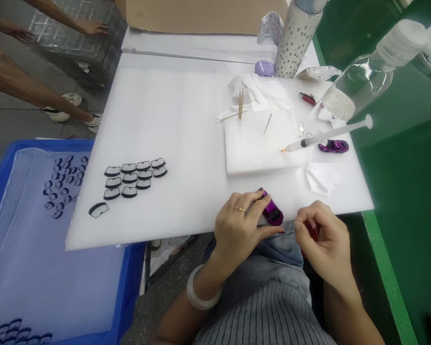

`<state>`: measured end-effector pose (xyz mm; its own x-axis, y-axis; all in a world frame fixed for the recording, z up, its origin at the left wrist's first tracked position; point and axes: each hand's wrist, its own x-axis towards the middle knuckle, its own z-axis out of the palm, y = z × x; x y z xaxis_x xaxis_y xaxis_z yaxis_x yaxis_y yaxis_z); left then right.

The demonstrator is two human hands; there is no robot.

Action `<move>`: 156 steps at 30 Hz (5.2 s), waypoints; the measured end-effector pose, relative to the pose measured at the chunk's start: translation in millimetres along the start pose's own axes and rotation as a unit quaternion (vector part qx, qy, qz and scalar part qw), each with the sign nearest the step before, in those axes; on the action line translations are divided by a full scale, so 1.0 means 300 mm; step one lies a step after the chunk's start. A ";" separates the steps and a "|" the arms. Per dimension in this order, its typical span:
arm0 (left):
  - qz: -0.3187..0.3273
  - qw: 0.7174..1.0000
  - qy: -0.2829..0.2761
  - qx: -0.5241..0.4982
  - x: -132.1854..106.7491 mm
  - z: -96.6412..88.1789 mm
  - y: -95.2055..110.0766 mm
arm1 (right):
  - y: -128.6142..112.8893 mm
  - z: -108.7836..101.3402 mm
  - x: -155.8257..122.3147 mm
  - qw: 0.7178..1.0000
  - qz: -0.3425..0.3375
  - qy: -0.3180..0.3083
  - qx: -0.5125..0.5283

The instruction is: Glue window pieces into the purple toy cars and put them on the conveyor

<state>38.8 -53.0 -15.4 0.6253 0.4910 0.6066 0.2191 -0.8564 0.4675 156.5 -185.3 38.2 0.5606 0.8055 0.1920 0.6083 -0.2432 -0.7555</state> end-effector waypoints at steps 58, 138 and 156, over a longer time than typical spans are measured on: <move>-0.045 0.987 -0.102 -0.113 0.001 -0.062 -0.018 | 0.193 -0.207 0.295 0.953 -0.114 0.270 -0.077; -0.143 0.985 -0.094 -0.027 0.017 -0.071 0.045 | 0.136 0.024 -0.148 0.974 -0.099 0.117 0.167; -0.187 0.976 -0.018 0.105 -0.031 -0.067 0.093 | 0.104 0.024 -0.034 0.991 -0.110 0.080 -0.016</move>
<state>24.0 -78.3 5.1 0.4968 0.7737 0.3932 0.5843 -0.6332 0.5076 165.7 -197.2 8.0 0.4940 0.7449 0.4485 0.7412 -0.0912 -0.6650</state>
